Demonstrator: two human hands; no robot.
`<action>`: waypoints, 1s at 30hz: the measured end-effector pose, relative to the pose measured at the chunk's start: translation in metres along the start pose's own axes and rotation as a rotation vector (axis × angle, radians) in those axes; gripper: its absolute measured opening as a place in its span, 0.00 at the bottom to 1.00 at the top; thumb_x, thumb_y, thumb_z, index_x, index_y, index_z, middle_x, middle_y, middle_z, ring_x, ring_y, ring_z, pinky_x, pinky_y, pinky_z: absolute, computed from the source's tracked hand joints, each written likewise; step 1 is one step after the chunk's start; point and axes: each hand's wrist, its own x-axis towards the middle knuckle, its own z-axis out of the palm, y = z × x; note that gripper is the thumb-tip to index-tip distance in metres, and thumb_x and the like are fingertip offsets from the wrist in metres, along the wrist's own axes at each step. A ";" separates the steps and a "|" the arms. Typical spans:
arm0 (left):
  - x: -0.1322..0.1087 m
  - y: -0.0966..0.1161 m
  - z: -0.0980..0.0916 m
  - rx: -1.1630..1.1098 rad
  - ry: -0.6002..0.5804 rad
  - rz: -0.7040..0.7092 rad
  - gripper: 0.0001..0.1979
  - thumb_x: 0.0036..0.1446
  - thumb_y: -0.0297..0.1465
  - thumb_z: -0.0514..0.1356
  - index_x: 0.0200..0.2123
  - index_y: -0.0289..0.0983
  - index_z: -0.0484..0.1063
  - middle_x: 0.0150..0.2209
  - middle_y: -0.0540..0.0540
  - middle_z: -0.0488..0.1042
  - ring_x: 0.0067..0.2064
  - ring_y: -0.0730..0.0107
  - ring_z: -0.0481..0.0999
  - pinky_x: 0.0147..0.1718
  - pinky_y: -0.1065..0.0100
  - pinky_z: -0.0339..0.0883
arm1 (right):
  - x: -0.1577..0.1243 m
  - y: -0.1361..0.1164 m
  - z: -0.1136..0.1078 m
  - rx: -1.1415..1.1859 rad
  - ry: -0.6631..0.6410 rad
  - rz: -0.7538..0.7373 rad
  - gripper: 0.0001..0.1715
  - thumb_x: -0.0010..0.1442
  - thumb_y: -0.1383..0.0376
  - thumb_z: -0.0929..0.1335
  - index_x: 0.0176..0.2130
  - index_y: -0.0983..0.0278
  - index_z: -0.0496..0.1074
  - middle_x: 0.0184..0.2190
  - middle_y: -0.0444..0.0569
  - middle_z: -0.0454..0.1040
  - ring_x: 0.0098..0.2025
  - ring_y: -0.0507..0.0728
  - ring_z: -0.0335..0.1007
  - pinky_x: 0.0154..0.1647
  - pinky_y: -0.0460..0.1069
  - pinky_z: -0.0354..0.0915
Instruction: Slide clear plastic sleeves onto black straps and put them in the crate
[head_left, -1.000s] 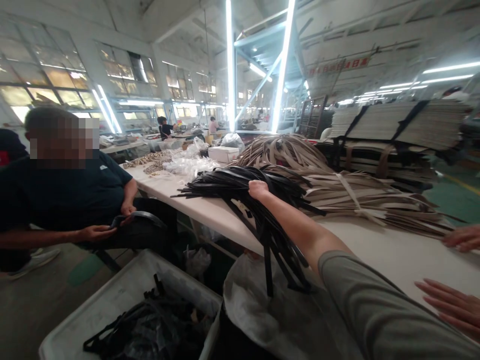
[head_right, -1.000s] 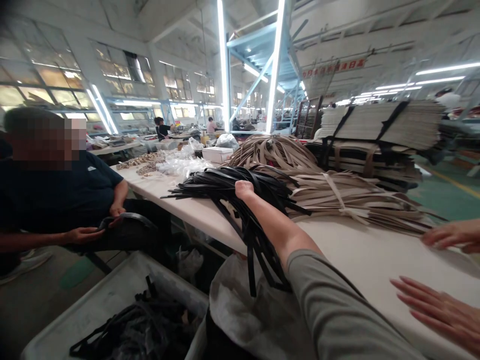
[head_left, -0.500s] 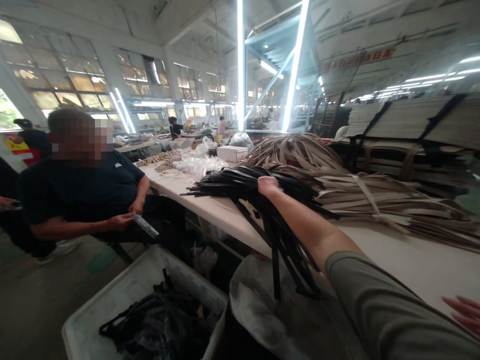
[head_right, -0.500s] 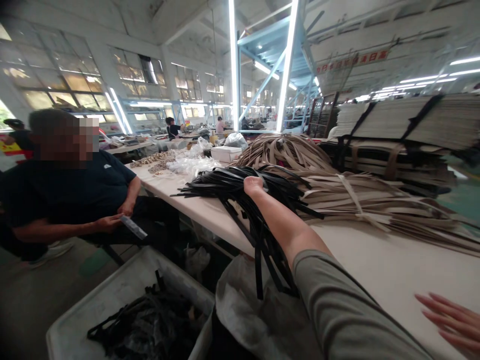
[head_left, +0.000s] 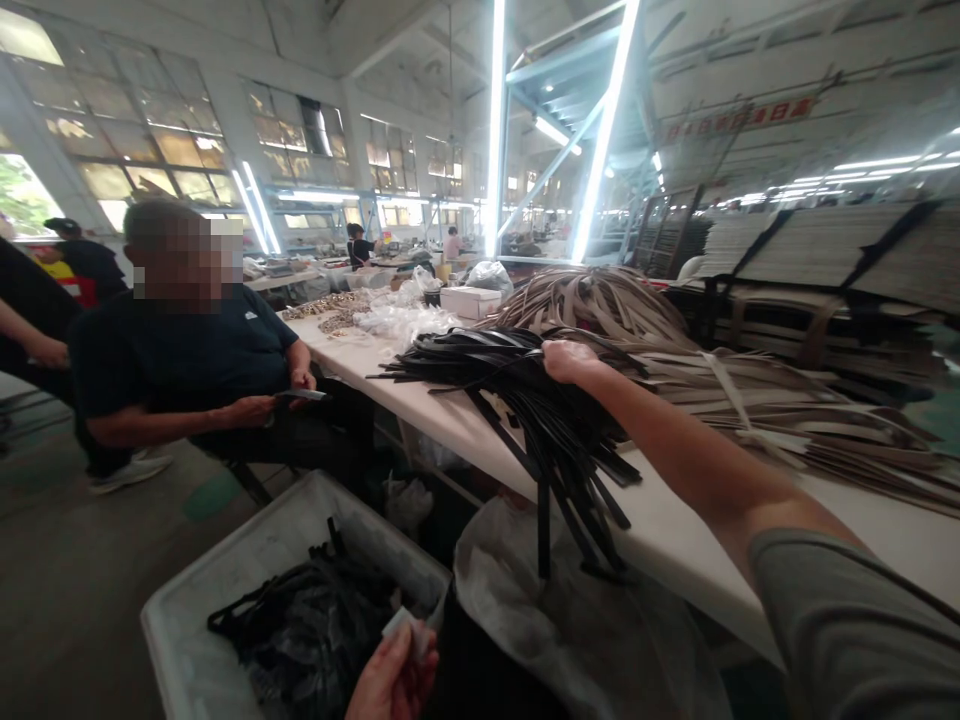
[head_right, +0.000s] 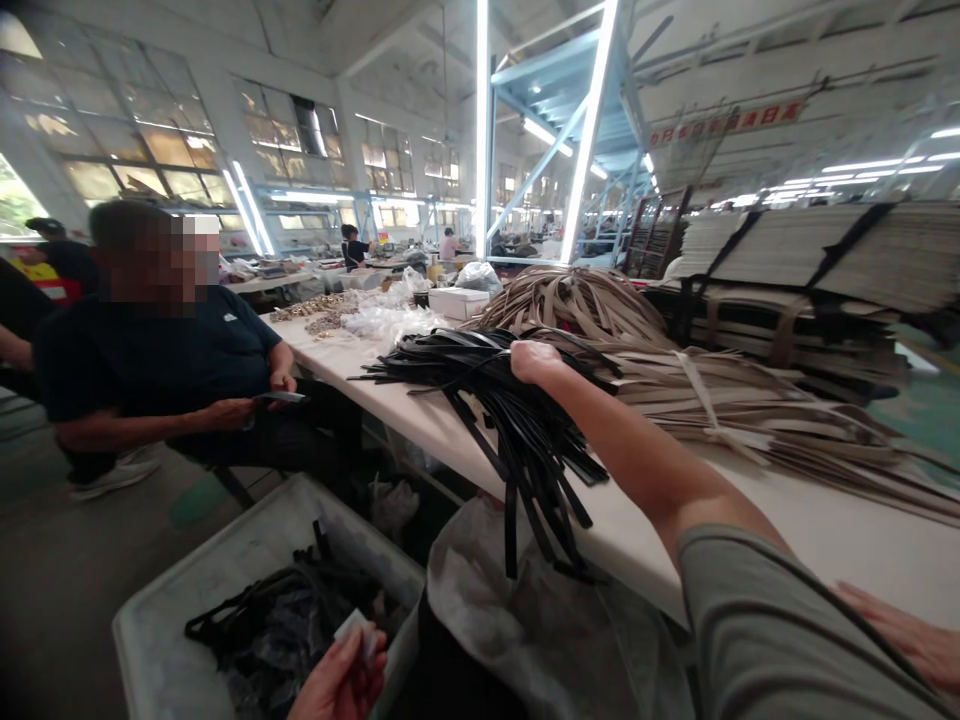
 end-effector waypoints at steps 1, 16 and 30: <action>0.000 0.004 0.007 0.005 -0.034 -0.009 0.06 0.50 0.26 0.67 0.33 0.35 0.73 0.29 0.44 0.79 0.26 0.67 0.78 0.26 0.71 0.73 | -0.009 0.007 -0.005 -0.009 0.005 0.015 0.23 0.65 0.61 0.60 0.52 0.72 0.72 0.51 0.67 0.73 0.52 0.67 0.71 0.48 0.55 0.66; -0.036 -0.028 0.197 -0.110 -0.805 -0.057 0.14 0.51 0.36 0.68 0.40 0.36 0.76 0.41 0.43 0.77 0.40 0.68 0.76 0.36 0.70 0.72 | -0.256 -0.030 0.100 0.205 -0.124 -0.090 0.10 0.66 0.63 0.59 0.45 0.64 0.65 0.34 0.55 0.79 0.36 0.61 0.77 0.29 0.48 0.54; -0.004 0.032 0.117 -0.360 -0.370 0.393 0.14 0.43 0.34 0.72 0.32 0.36 0.74 0.31 0.51 0.73 0.28 0.79 0.71 0.31 0.75 0.69 | -0.370 0.018 0.215 0.443 -0.496 -0.236 0.12 0.63 0.60 0.61 0.41 0.58 0.71 0.33 0.51 0.79 0.36 0.63 0.77 0.33 0.51 0.64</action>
